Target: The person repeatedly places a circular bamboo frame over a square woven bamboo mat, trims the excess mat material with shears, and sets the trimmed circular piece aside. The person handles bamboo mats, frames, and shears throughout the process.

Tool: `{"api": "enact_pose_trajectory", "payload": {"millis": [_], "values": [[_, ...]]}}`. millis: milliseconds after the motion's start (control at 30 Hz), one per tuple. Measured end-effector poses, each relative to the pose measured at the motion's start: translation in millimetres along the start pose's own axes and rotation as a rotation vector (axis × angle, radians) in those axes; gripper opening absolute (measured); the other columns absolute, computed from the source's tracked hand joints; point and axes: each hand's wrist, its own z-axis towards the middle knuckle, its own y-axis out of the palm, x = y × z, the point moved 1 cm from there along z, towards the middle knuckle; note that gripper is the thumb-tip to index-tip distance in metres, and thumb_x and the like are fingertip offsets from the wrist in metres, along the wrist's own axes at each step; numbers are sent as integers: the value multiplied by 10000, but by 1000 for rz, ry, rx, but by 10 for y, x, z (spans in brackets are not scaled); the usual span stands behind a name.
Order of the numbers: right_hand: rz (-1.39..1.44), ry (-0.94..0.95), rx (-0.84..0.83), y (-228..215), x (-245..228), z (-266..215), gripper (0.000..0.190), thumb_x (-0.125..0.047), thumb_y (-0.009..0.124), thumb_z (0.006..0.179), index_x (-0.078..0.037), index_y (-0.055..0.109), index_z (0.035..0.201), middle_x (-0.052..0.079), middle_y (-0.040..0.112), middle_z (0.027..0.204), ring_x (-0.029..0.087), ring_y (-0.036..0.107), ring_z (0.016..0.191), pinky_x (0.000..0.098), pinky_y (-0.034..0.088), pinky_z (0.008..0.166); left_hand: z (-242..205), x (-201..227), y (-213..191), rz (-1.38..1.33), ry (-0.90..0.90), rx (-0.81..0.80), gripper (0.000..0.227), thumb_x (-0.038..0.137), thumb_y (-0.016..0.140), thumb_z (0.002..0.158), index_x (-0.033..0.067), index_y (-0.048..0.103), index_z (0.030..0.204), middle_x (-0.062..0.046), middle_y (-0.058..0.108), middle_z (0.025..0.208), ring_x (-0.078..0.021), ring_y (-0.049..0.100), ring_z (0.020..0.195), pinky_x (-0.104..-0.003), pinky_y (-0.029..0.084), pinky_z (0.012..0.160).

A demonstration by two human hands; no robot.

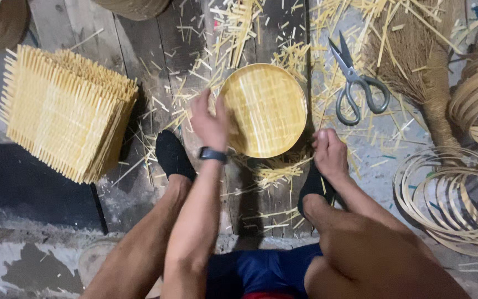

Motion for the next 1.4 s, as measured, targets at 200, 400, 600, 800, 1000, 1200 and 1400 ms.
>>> {"api": "enact_pose_trajectory", "payload": {"millis": [200,400,600,800,1000,1200,1400], "values": [[-333,-465,161,24,143,-152,109,-131,594,958,-26,587,935,193,626,895,422,626,848,485,502,750,-625,1420,396,177,444,-340,455,397,681,870,21,634,1122,-214,614,1332,-362,536,1300,-537,493,964],[-206,-341,127,2,43,-121,143,-182,669,958,-42,662,929,151,622,801,343,623,713,442,498,668,-735,860,222,38,596,-471,562,107,680,783,-18,602,1325,-165,588,1429,-361,529,1332,-505,477,1101],[-220,-358,116,6,87,-134,134,-177,672,947,-44,672,959,144,635,817,326,632,697,421,506,649,771,23,-37,201,969,-350,501,113,572,968,134,474,1459,-102,639,1398,-267,648,1275,-427,607,994],[-227,-300,113,22,96,-120,142,-196,682,937,-57,685,968,133,649,785,302,650,677,409,519,646,2777,146,-1114,522,802,154,498,19,631,712,136,692,1192,-133,725,1094,-336,698,849,-476,554,704],[-242,-314,101,-16,-15,-119,124,-183,690,917,-59,692,911,113,659,800,273,661,673,384,523,633,3248,109,-1181,349,700,156,160,-51,660,882,78,739,932,-113,758,1005,-347,682,912,-452,559,774],[-260,-308,84,-13,-60,-104,109,-162,693,908,-53,691,915,105,659,810,262,661,683,379,521,638,3319,5,-1157,328,617,26,173,-53,683,815,57,744,934,-133,754,1011,-387,696,902,-464,556,789],[-285,-302,78,2,-40,-93,111,-167,698,913,-57,693,914,101,662,813,261,663,686,380,520,634,3308,-28,-1191,322,692,51,292,-38,700,799,110,797,1031,-121,758,1033,-385,703,905,-458,563,796]]}}
